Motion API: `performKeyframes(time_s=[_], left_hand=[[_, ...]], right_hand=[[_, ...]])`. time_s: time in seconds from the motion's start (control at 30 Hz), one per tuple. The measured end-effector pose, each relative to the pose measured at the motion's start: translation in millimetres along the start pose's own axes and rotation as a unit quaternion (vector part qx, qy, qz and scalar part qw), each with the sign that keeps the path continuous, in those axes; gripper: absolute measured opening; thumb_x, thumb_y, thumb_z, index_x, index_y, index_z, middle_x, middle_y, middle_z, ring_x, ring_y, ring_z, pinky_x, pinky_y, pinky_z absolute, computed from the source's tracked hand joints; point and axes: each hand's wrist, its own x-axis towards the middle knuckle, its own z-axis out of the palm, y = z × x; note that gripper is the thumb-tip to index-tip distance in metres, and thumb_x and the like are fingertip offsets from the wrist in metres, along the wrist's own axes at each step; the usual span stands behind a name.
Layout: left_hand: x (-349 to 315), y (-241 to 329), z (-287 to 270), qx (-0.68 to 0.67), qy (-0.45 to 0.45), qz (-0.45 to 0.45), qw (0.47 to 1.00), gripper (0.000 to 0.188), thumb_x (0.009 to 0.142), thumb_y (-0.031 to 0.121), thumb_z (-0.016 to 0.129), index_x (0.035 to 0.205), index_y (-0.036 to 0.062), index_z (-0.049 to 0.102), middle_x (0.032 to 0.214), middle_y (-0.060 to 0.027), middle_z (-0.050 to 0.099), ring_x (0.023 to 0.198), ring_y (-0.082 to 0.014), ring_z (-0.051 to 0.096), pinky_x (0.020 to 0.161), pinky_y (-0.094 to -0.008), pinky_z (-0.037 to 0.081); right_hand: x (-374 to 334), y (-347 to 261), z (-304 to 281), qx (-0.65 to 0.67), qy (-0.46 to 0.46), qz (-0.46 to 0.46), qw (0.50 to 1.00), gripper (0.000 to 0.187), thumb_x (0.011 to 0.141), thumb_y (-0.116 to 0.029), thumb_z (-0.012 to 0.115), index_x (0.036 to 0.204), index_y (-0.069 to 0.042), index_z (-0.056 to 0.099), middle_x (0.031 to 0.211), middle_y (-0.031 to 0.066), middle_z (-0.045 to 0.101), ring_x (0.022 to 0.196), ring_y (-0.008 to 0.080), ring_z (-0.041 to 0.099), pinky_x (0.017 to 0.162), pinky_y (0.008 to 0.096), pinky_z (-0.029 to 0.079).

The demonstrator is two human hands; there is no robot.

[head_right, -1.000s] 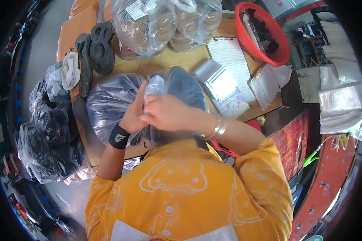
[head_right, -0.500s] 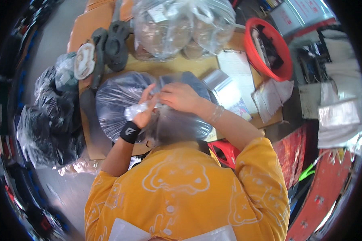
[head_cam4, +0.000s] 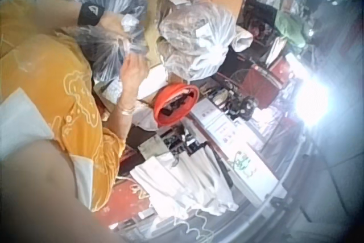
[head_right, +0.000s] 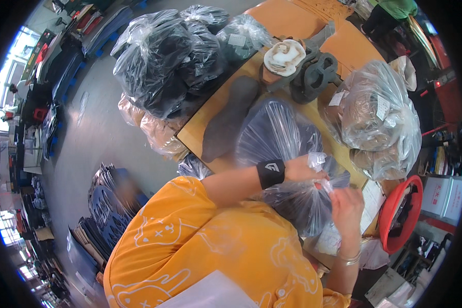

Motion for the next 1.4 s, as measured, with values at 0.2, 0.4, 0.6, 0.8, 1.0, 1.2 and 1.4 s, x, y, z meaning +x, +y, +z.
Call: performKeyframes(time_s=[0.2, 0.4, 0.6, 0.8, 1.0, 1.2, 1.4], left_hand=[[-0.3, -17.8, 5.1, 0.201, 0.101, 0.064, 0.972, 0.04, 0.068, 0.008, 0.072, 0.106, 0.0004, 0.064, 0.093, -0.0133, 0.068, 0.085, -0.021, 0.065, 0.076, -0.032, 0.05], [2.7, -14.8, 8.4, 0.477, 0.099, 0.081, 0.87, 0.023, 0.068, 0.015, 0.069, 0.091, 0.0122, 0.064, 0.087, -0.0143, 0.066, 0.089, -0.0356, 0.063, 0.076, -0.0433, 0.049], [3.5, 8.2, 3.8, 0.594, -0.026, 0.237, 0.768, 0.025, 0.069, 0.008, 0.065, 0.091, 0.0132, 0.055, 0.072, -0.0141, 0.063, 0.075, -0.0369, 0.064, 0.063, -0.0488, 0.047], [24.0, -0.1, -6.1, 0.653, 0.024, 0.199, 0.73, 0.027, 0.071, 0.009, 0.066, 0.095, 0.0068, 0.052, 0.078, -0.0174, 0.065, 0.076, -0.0382, 0.064, 0.064, -0.0484, 0.049], [32.7, 0.1, -3.9, 0.691, 0.005, 0.098, 0.716, 0.021, 0.068, 0.011, 0.068, 0.087, 0.0066, 0.061, 0.08, -0.0164, 0.066, 0.08, -0.0379, 0.064, 0.068, -0.0472, 0.05], [35.0, 6.8, -4.6, 0.689, -0.052, 0.081, 0.718, 0.017, 0.068, 0.011, 0.067, 0.084, 0.0069, 0.064, 0.087, -0.0168, 0.065, 0.083, -0.0381, 0.063, 0.071, -0.0467, 0.051], [16.1, -12.7, -13.2, 0.614, 0.04, 0.228, 0.754, 0.02, 0.072, 0.012, 0.066, 0.088, 0.0095, 0.054, 0.087, -0.0105, 0.054, 0.073, -0.0352, 0.06, 0.059, -0.0453, 0.048]], right_hand=[[-44.2, -28.6, 69.8, 0.223, 0.049, 0.192, 0.954, 0.011, 0.09, -0.01, 0.058, 0.086, 0.0, 0.061, 0.071, 0.0135, 0.056, 0.064, 0.028, 0.054, 0.063, 0.0368, 0.043], [-34.1, -12.6, 61.5, 0.238, -0.084, 0.212, 0.944, 0.012, 0.087, -0.009, 0.06, 0.092, 0.001, 0.063, 0.078, 0.0126, 0.062, 0.069, 0.0231, 0.06, 0.063, 0.0341, 0.046], [2.9, 17.0, 48.6, 0.274, -0.023, 0.123, 0.954, 0.041, 0.076, -0.009, 0.066, 0.115, -0.001, 0.058, 0.104, 0.0178, 0.062, 0.097, 0.0322, 0.06, 0.082, 0.039, 0.046], [-5.1, 15.3, 95.0, 0.148, 0.036, 0.183, 0.971, 0.043, 0.073, -0.005, 0.059, 0.116, -0.001, 0.057, 0.103, 0.0217, 0.061, 0.101, 0.0426, 0.055, 0.088, 0.0508, 0.042], [-5.2, 12.7, 93.3, 0.028, -0.004, 0.101, 0.994, 0.036, 0.07, -0.01, 0.062, 0.105, -0.003, 0.058, 0.096, 0.0191, 0.061, 0.095, 0.0414, 0.054, 0.079, 0.0523, 0.042], [-5.8, 6.7, 81.6, 0.049, -0.018, 0.108, 0.993, 0.026, 0.071, -0.01, 0.061, 0.096, -0.003, 0.06, 0.096, 0.0193, 0.061, 0.096, 0.0409, 0.054, 0.08, 0.0513, 0.042], [8.6, 5.0, 64.5, 0.103, -0.104, 0.115, 0.983, 0.019, 0.074, -0.01, 0.06, 0.091, -0.003, 0.066, 0.095, 0.0194, 0.063, 0.092, 0.0383, 0.057, 0.082, 0.0481, 0.044]])
